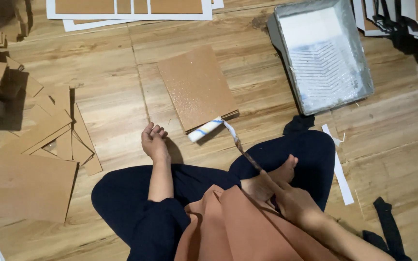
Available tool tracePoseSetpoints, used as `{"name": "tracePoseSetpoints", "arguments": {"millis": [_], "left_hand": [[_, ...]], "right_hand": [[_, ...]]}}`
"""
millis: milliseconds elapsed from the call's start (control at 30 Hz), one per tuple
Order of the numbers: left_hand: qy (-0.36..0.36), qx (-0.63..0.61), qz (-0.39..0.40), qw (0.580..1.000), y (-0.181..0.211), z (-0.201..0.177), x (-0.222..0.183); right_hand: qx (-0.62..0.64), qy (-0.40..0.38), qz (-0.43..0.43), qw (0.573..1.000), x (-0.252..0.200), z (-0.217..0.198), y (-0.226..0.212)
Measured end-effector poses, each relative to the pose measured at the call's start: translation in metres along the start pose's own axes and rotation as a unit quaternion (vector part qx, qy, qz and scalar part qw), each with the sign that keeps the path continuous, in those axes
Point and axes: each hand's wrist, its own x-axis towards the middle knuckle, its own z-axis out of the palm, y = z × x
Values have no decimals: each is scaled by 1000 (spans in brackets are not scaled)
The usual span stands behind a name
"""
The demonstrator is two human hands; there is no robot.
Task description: Applying a liquid coating or adhesive to cardboard pieces using a small roller while sitting on the floor.
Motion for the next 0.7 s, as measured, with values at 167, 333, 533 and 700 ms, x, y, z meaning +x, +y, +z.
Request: {"name": "tracePoseSetpoints", "arguments": {"millis": [167, 333, 533, 700], "left_hand": [[-28, 3, -4, 1000, 9, 5, -7], [-49, 31, 24, 998, 6, 2, -8], [-52, 36, 24, 998, 12, 6, -10], [-78, 16, 47, 996, 23, 15, -21]], "right_hand": [[43, 32, 34, 998, 18, -5, 12], [-71, 228, 2, 971, 69, -29, -20], [-33, -9, 34, 999, 31, -3, 3], [61, -97, 173, 978, -12, -6, 16]]}}
